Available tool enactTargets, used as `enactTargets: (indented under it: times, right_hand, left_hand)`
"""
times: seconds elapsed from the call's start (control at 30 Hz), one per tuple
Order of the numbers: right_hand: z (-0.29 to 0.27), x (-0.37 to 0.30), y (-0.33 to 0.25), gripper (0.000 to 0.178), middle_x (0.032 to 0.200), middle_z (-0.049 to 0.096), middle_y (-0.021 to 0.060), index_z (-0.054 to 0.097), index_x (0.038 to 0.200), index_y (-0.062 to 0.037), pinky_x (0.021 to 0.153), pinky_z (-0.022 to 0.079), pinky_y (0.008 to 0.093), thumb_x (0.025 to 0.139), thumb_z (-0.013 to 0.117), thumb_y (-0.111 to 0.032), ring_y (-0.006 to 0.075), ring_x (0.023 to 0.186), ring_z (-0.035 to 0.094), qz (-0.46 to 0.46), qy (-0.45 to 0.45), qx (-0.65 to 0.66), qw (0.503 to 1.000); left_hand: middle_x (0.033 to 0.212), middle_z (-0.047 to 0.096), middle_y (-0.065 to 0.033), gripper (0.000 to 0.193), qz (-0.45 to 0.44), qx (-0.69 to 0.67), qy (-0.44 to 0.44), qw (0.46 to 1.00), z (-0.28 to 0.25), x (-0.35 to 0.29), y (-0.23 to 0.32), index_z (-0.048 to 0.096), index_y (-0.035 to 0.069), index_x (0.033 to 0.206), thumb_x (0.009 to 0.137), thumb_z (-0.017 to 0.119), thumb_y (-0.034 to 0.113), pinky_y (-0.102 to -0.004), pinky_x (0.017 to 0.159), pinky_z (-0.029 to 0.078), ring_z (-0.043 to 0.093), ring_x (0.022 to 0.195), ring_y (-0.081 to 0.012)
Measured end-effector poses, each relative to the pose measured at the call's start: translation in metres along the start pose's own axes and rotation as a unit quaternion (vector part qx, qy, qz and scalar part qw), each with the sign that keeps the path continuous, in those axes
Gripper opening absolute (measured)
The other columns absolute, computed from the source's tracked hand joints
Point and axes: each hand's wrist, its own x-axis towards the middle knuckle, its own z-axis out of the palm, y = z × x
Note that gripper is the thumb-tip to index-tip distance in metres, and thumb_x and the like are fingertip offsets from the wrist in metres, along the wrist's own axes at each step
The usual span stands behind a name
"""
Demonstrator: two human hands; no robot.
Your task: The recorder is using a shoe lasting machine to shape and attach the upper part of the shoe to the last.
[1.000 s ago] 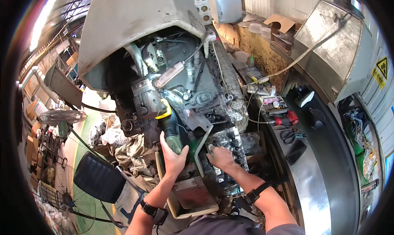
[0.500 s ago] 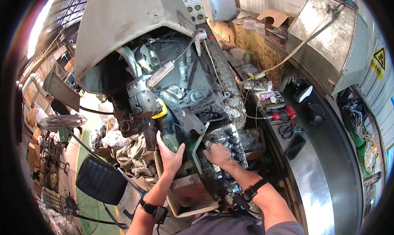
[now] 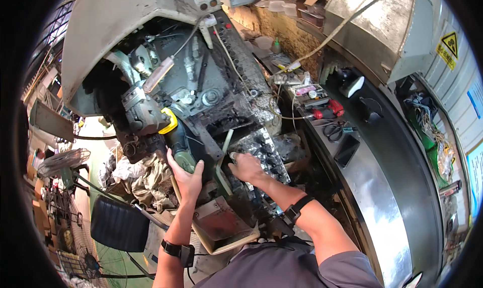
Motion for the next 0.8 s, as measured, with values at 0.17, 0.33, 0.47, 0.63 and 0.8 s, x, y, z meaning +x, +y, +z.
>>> enactTargets:
  times: [0.17,0.33,0.47,0.63,0.8]
  right_hand:
    - [-0.001,0.0,-0.007,0.033,0.082,0.072,0.0198,0.069,0.107,-0.0028,0.083,0.056,0.0504,0.089,0.067,-0.03,0.0411,0.085,0.07,0.023,-0.015,-0.005,1.0]
    - [-0.007,-0.001,-0.01,0.036,0.098,0.071,0.0266,0.068,0.114,-0.0061,0.09,0.055,0.0512,0.091,0.064,-0.033,0.0447,0.097,0.068,0.057,-0.063,0.004,0.996]
    - [-0.012,-0.002,-0.013,0.035,0.098,0.071,0.026,0.069,0.114,-0.0062,0.089,0.055,0.051,0.091,0.064,-0.033,0.0446,0.097,0.068,0.077,-0.068,0.017,0.995]
    - [-0.016,-0.003,-0.018,0.034,0.098,0.071,0.0254,0.068,0.115,-0.0066,0.089,0.055,0.0503,0.091,0.064,-0.032,0.0441,0.097,0.068,0.079,-0.057,0.023,0.995]
    - [-0.014,-0.001,-0.018,0.036,0.1,0.071,0.0257,0.068,0.118,-0.0075,0.09,0.054,0.0503,0.092,0.063,-0.032,0.0435,0.099,0.068,0.088,-0.052,0.032,0.994]
  left_hand:
    - [0.156,0.031,-0.0261,0.099,-0.018,-0.022,-0.001,1.0,-0.002,-0.002,-0.009,0.018,0.0,0.156,0.078,0.079,0.006,-0.0432,0.12,0.025,0.032,0.145,-0.0395]
    - [0.156,0.031,-0.0256,0.099,-0.02,-0.028,-0.005,0.999,-0.002,-0.002,-0.008,0.018,0.001,0.157,0.078,0.079,0.004,-0.0427,0.119,0.026,0.033,0.144,-0.0389]
    - [0.156,0.033,-0.025,0.1,-0.032,-0.032,-0.005,0.999,-0.001,-0.002,-0.005,0.018,0.002,0.157,0.078,0.079,0.001,-0.0425,0.119,0.027,0.036,0.143,-0.038]
    - [0.155,0.033,-0.0243,0.099,-0.033,-0.044,-0.002,0.998,0.0,-0.002,-0.006,0.019,0.003,0.157,0.079,0.079,0.001,-0.042,0.118,0.027,0.037,0.142,-0.0367]
    - [0.152,0.036,-0.0248,0.098,-0.044,-0.051,0.001,0.998,-0.002,-0.002,-0.004,0.019,0.003,0.157,0.079,0.078,0.0,-0.0425,0.116,0.031,0.04,0.138,-0.0368]
